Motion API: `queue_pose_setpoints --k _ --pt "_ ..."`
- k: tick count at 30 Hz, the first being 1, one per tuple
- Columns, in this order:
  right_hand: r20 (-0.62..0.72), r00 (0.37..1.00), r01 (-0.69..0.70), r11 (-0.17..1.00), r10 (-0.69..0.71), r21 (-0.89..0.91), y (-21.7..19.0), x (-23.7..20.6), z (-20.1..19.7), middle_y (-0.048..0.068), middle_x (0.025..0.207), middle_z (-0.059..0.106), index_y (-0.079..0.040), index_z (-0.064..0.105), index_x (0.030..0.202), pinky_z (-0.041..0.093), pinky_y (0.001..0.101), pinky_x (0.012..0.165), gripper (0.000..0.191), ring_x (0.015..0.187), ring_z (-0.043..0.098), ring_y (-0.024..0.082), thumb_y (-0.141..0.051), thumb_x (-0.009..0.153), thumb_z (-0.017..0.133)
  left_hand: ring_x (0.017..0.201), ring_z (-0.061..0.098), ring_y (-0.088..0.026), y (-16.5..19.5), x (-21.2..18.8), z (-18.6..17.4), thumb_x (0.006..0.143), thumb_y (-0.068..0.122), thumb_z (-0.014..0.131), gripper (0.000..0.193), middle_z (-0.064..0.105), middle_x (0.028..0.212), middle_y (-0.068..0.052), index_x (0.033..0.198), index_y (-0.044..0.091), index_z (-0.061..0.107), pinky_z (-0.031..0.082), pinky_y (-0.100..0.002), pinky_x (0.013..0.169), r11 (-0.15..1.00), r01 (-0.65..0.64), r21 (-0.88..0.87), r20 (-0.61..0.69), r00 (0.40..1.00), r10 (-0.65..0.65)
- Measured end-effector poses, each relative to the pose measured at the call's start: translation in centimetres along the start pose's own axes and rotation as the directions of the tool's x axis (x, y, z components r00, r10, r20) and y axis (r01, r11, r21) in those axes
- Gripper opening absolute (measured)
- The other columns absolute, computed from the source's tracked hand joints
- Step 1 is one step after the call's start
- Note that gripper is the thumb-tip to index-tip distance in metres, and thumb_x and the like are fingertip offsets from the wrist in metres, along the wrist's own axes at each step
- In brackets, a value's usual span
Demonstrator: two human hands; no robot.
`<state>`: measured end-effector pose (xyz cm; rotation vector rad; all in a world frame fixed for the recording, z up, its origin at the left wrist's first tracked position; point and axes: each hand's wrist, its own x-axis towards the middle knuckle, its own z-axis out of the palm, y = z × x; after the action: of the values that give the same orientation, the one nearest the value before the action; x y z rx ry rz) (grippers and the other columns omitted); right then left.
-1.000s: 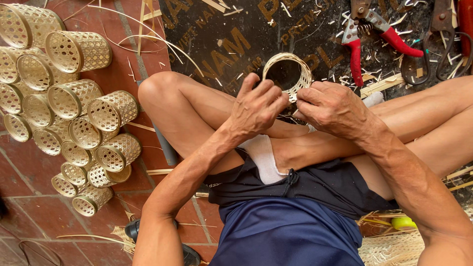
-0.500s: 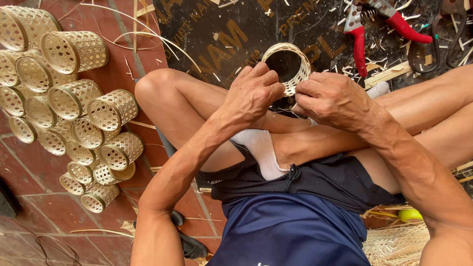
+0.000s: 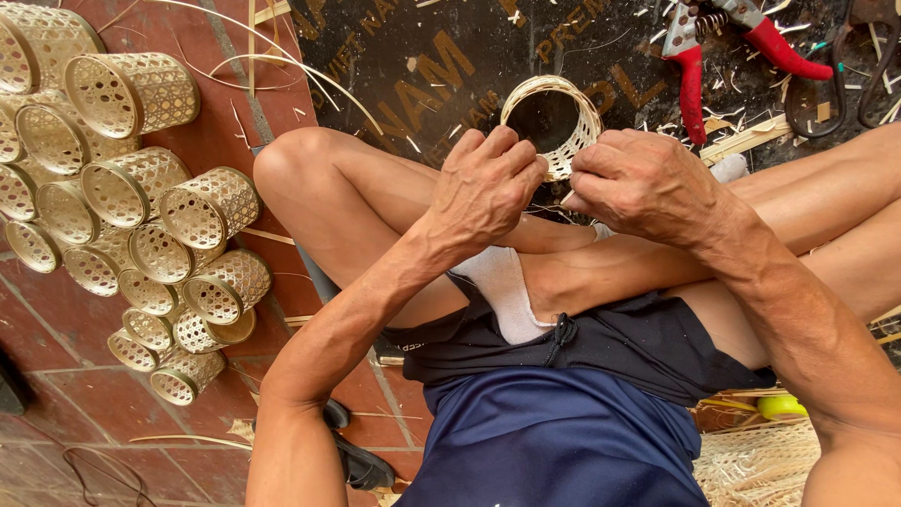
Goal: The person sits on the workshop floor assembling woven bamboo lampshade bodies. They fit a bamboo rim ring onto the top edge of a woven cylinder, press the rim into place using a gray PVC pipe as a mandrel, bend thin bamboo strips around the rim, and press the joined shade together with both hands.
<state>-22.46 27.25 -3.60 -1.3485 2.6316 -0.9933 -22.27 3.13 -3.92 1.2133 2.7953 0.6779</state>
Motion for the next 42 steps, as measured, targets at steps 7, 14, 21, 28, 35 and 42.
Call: queue_pose_setpoints --k 7,14,21,28,35,42 --pt "0.013 1.000 0.000 0.999 0.000 0.041 0.21 0.57 -0.28 0.009 0.089 0.064 -0.001 0.065 0.085 0.055 0.0387 0.070 0.022 0.079 0.064 0.027 -0.015 0.079 0.081 0.090 0.056 -0.018 0.35 -0.13 0.20 0.091 0.013 0.064 0.017 0.058 0.093 -0.002 0.106 0.004 0.067 0.041 -0.035 0.077 0.999 -0.011 0.049 -0.115 0.993 0.017" --pt "0.009 1.000 -0.013 0.999 0.012 0.048 0.50 0.35 -0.26 0.009 0.091 0.066 -0.001 0.067 0.089 0.056 0.0381 0.072 0.021 0.082 0.066 0.027 -0.014 0.081 0.081 0.092 0.057 -0.018 -0.06 -0.50 0.06 0.092 0.014 0.064 0.015 0.057 0.092 -0.001 0.104 0.005 0.066 0.041 -0.037 0.079 0.997 -0.041 0.060 -0.075 0.996 0.045" --pt "0.012 1.000 -0.026 0.999 0.025 0.042 0.60 0.34 -0.32 0.009 0.091 0.066 -0.003 0.065 0.085 0.056 0.0385 0.073 0.019 0.082 0.065 0.027 -0.013 0.083 0.081 0.099 0.059 -0.020 0.05 -0.23 0.47 0.092 0.018 0.064 0.022 0.058 0.095 -0.004 0.108 0.003 0.066 0.042 -0.038 0.082 0.990 -0.060 0.125 -0.139 0.987 0.077" --pt "0.028 1.000 -0.006 0.998 0.004 0.068 0.68 0.37 -0.33 0.009 0.091 0.066 -0.002 0.066 0.086 0.055 0.0384 0.072 0.021 0.083 0.065 0.028 -0.015 0.080 0.081 0.094 0.056 -0.020 0.36 -0.39 0.08 0.093 0.019 0.064 0.023 0.056 0.092 -0.004 0.109 0.002 0.067 0.041 -0.039 0.082 0.987 -0.066 0.149 -0.076 0.994 0.078" --pt "0.020 1.000 -0.010 0.999 0.009 0.047 0.85 0.37 -0.27 0.009 0.093 0.066 -0.002 0.066 0.087 0.055 0.0385 0.071 0.021 0.081 0.065 0.028 -0.016 0.082 0.081 0.097 0.057 -0.019 -0.03 -0.61 -0.42 0.092 0.017 0.064 0.019 0.055 0.091 -0.002 0.107 0.006 0.066 0.040 -0.042 0.085 0.992 -0.054 0.116 -0.057 0.996 0.061" --pt "0.011 1.000 -0.029 0.998 0.028 0.048 0.63 0.36 -0.17 0.010 0.093 0.066 -0.002 0.065 0.087 0.055 0.0383 0.071 0.023 0.082 0.065 0.028 -0.017 0.083 0.081 0.096 0.058 -0.018 0.76 -0.50 0.15 0.092 0.013 0.065 0.016 0.057 0.090 -0.003 0.106 0.004 0.066 0.038 -0.038 0.077 0.993 0.035 0.111 -0.118 0.993 -0.022"
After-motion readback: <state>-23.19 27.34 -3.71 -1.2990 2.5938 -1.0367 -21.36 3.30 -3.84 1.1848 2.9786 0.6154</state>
